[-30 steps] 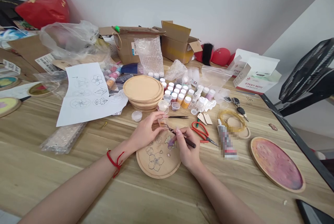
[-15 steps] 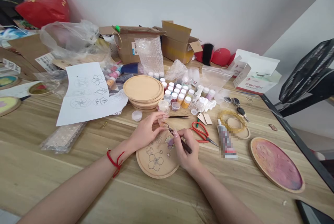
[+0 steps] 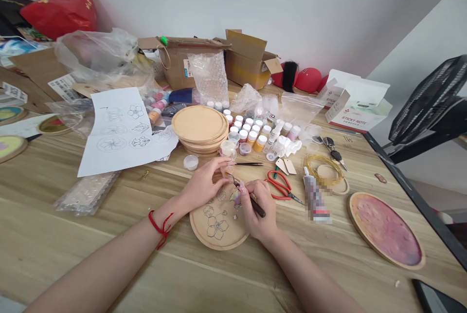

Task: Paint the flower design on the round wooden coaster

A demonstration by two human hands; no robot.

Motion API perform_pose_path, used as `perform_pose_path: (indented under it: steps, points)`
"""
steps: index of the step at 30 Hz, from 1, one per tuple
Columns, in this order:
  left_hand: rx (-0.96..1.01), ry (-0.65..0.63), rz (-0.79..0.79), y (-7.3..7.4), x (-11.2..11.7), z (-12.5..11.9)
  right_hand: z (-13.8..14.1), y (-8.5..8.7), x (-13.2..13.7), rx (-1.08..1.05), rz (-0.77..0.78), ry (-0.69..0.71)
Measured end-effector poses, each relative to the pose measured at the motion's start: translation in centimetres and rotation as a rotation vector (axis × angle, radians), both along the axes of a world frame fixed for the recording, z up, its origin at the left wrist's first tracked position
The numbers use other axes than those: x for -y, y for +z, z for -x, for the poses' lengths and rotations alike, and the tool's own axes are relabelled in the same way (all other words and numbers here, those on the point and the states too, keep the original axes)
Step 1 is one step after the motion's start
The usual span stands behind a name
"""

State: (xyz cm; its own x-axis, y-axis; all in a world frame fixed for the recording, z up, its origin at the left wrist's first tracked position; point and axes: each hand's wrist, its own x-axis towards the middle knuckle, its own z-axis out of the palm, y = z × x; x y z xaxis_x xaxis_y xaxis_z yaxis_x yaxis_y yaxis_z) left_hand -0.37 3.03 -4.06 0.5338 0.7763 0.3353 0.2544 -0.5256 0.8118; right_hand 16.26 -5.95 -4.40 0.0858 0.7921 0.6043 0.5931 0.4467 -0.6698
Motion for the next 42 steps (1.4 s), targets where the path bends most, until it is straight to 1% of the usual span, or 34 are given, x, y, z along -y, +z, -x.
perform_pose_path:
  steps: [7, 12, 15, 19, 23, 26, 30, 33, 37, 42]
  points:
    - [0.015, -0.009, -0.009, 0.1, 0.0, 0.0, -0.1, 0.0, -0.1, 0.107, -0.075, 0.013]
    - [-0.01, 0.011, -0.013, -0.1, -0.1, 0.1, -0.1, 0.1, 0.0, 0.114, -0.053, 0.019]
    - [-0.007, 0.008, -0.002, -0.2, -0.1, 0.1, -0.1, 0.2, 0.1, 0.046, -0.014, 0.043]
    - [0.021, 0.006, 0.022, -0.1, 0.0, 0.0, -0.2, 0.0, 0.1, -0.147, 0.101, 0.071]
    - [0.031, 0.004, 0.053, 0.2, 0.0, -0.1, -0.2, -0.3, 0.0, -0.303, 0.236, 0.02]
    - [0.041, -0.001, 0.093, 0.4, 0.2, -0.1, -0.1, -0.2, -0.1, -0.348, 0.269, -0.023]
    - [0.073, -0.013, 0.136, 0.6, 0.2, -0.1, -0.2, 0.1, -0.2, -0.364, 0.26, -0.051]
    - [0.067, -0.025, 0.152, 0.7, 0.1, 0.0, -0.5, -0.1, -0.4, -0.318, 0.235, -0.065]
    - [0.063, -0.034, 0.145, 0.7, 0.0, 0.2, -0.9, -0.2, -0.5, -0.256, 0.168, -0.085]
    - [0.061, -0.013, 0.142, 1.0, 0.1, 0.2, -0.7, 0.5, -0.1, -0.189, 0.087, -0.055]
